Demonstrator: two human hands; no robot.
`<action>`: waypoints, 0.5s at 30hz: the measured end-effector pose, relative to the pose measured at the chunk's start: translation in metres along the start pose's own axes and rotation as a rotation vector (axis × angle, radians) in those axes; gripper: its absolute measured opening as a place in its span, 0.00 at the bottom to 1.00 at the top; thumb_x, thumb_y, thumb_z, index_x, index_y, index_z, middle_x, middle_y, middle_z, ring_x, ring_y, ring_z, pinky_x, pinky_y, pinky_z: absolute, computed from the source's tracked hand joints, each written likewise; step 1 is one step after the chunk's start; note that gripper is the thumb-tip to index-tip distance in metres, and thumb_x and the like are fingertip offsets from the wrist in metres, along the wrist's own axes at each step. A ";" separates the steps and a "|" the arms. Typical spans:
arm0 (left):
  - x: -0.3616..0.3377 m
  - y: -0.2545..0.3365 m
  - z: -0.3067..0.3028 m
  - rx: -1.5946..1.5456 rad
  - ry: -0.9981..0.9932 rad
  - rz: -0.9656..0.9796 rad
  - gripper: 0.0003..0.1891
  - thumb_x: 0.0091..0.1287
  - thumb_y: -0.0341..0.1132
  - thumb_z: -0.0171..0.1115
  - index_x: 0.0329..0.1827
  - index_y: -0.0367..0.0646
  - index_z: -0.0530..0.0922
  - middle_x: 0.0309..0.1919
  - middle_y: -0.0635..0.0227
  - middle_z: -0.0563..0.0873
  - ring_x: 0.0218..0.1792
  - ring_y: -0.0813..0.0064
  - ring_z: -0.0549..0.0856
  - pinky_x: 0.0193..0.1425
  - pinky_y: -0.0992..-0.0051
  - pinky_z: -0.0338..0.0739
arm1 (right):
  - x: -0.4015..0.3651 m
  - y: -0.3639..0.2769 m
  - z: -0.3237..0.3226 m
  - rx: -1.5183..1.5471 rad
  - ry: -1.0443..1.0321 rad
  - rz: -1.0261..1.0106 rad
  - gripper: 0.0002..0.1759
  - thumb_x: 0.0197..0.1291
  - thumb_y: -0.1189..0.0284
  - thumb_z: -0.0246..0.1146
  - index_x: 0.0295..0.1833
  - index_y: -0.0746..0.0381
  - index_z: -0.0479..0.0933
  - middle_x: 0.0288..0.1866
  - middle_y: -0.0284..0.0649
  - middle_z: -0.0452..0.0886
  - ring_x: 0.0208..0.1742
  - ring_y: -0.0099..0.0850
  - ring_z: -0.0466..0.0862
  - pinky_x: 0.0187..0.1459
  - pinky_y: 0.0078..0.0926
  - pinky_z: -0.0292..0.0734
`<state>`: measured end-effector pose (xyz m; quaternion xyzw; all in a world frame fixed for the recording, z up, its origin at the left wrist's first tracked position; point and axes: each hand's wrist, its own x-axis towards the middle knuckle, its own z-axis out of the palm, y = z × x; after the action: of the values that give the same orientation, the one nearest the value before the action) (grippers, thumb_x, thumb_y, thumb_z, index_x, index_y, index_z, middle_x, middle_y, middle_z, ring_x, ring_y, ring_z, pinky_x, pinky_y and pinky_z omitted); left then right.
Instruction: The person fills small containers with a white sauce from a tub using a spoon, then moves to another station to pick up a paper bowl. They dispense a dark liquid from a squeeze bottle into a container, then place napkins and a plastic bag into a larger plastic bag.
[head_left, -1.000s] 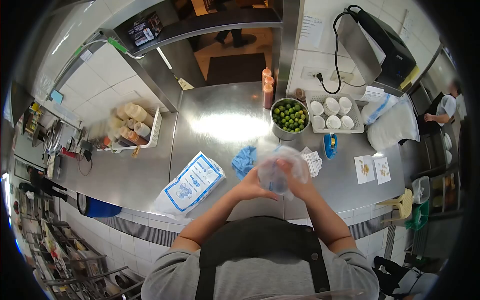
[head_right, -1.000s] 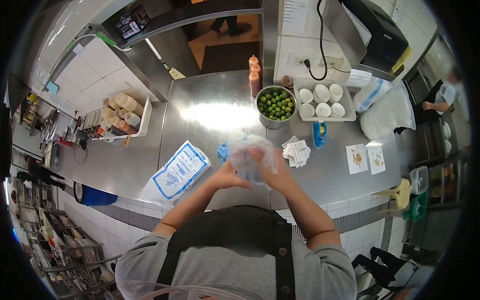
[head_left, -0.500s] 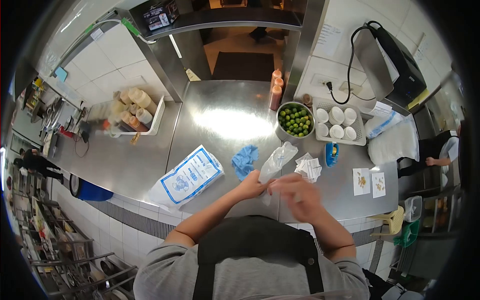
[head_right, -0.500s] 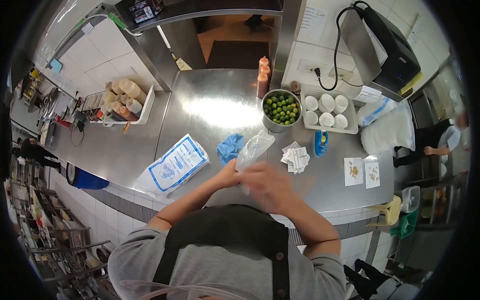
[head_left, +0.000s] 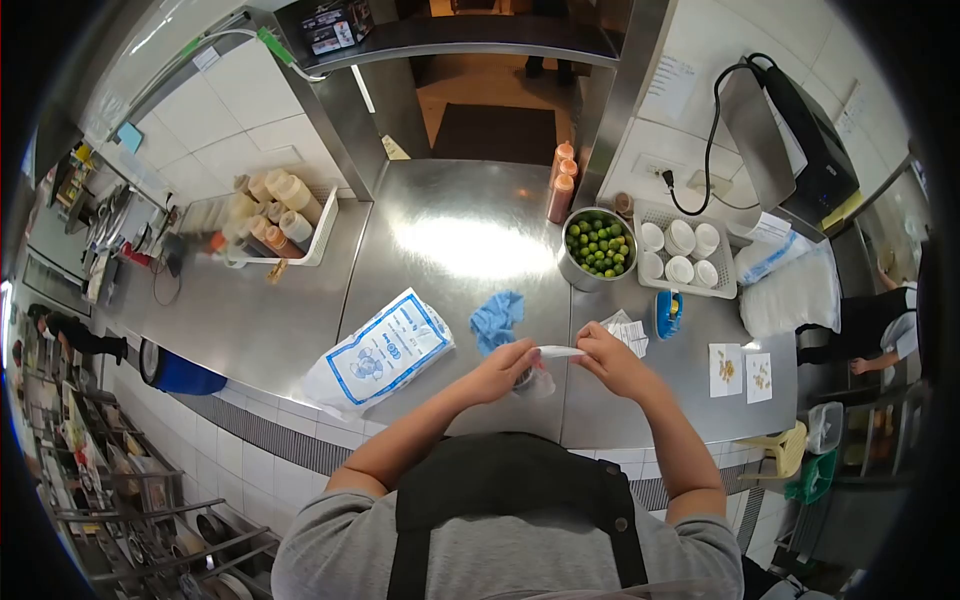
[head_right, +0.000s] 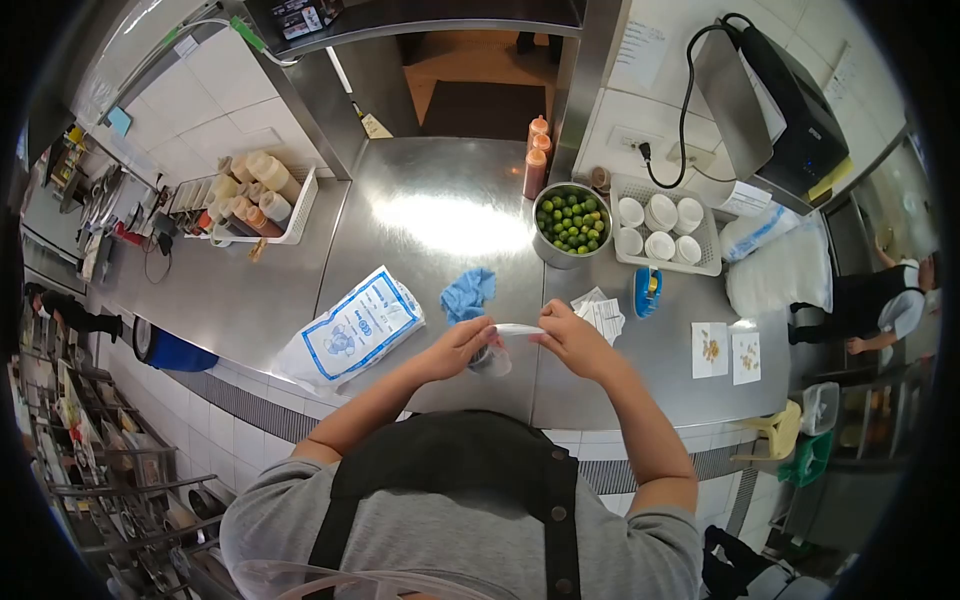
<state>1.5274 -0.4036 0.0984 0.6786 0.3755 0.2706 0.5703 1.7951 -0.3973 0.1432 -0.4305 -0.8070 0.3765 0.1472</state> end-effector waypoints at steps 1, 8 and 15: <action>0.002 -0.004 -0.002 -0.019 0.024 -0.030 0.16 0.85 0.39 0.48 0.45 0.38 0.81 0.34 0.65 0.83 0.39 0.75 0.80 0.49 0.70 0.74 | 0.000 0.001 0.003 0.114 0.074 -0.121 0.13 0.74 0.61 0.63 0.48 0.61 0.79 0.62 0.44 0.78 0.56 0.39 0.81 0.56 0.33 0.76; 0.011 0.013 0.018 -0.076 0.151 0.049 0.15 0.84 0.38 0.52 0.41 0.36 0.79 0.32 0.69 0.84 0.37 0.79 0.79 0.47 0.75 0.75 | 0.017 -0.019 0.028 0.743 0.359 0.093 0.16 0.73 0.62 0.64 0.40 0.66 0.81 0.61 0.42 0.76 0.64 0.35 0.74 0.65 0.34 0.70; 0.005 0.017 0.012 0.021 0.268 0.042 0.13 0.82 0.34 0.52 0.40 0.37 0.79 0.29 0.63 0.82 0.32 0.72 0.80 0.40 0.70 0.74 | 0.004 -0.047 0.040 0.652 0.393 -0.117 0.18 0.71 0.68 0.65 0.62 0.65 0.80 0.56 0.42 0.76 0.59 0.37 0.75 0.62 0.33 0.70</action>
<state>1.5434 -0.4076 0.1126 0.6501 0.4367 0.3667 0.5023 1.7430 -0.4297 0.1507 -0.3781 -0.6244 0.5146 0.4498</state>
